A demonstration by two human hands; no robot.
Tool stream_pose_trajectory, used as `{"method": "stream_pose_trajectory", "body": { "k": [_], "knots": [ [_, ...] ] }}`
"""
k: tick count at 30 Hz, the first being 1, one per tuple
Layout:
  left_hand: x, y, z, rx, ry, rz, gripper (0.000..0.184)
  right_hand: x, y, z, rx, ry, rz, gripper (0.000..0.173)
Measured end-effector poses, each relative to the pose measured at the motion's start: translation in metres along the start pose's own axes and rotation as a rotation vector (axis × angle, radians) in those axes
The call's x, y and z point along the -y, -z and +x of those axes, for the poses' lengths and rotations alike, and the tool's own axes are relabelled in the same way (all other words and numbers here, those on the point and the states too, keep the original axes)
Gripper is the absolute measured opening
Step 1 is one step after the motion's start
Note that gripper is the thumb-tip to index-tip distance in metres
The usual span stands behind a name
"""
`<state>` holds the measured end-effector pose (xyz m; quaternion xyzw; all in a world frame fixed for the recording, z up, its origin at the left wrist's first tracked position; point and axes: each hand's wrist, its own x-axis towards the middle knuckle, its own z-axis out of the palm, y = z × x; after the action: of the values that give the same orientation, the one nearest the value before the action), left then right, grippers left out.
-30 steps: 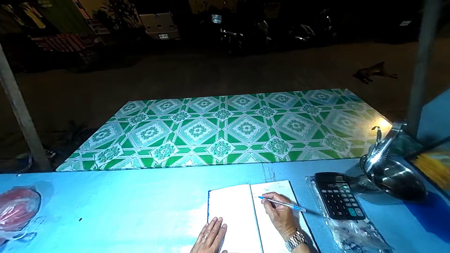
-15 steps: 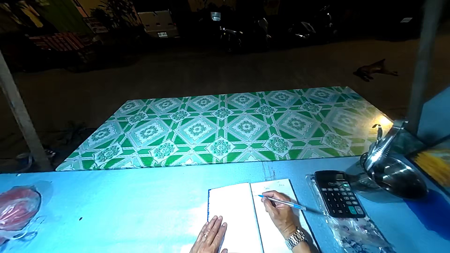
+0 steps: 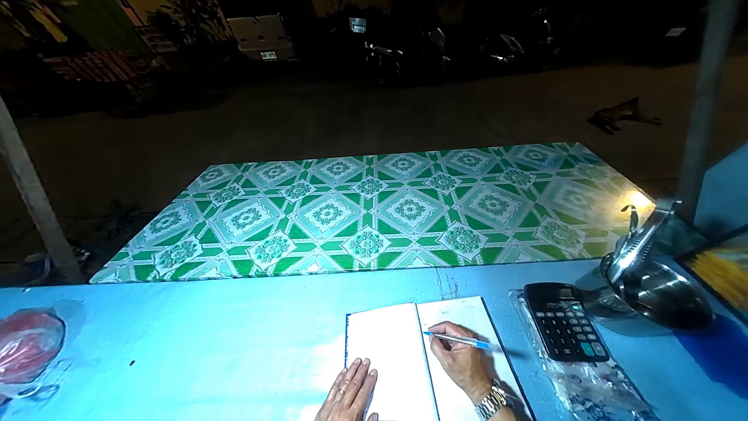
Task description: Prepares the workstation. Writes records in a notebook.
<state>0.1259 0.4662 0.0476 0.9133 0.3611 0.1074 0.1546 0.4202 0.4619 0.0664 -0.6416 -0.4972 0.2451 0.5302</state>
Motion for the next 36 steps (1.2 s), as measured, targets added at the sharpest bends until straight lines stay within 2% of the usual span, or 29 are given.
{"method": "stream_pose_trajectory", "body": {
  "k": [7,13,24,36],
  "knots": [
    [-0.0019,-0.0002,-0.0012,-0.007,0.013,0.013,0.06,-0.0087,-0.0051,-0.0012,-0.029,0.013,-0.108,0.014],
    [-0.0026,-0.0011,-0.0015,-0.025,0.014,-0.006,0.059,-0.0128,-0.0063,-0.0012,-0.003,0.006,-0.051,0.012],
    [-0.0028,-0.001,-0.0008,-0.046,0.002,0.015,0.059,-0.0097,-0.0038,-0.0004,0.014,-0.028,-0.102,0.013],
    [-0.0025,-0.0011,-0.0011,-0.048,0.006,0.019,0.06,-0.01,-0.0045,0.0005,-0.027,-0.002,-0.094,0.012]
  ]
}}
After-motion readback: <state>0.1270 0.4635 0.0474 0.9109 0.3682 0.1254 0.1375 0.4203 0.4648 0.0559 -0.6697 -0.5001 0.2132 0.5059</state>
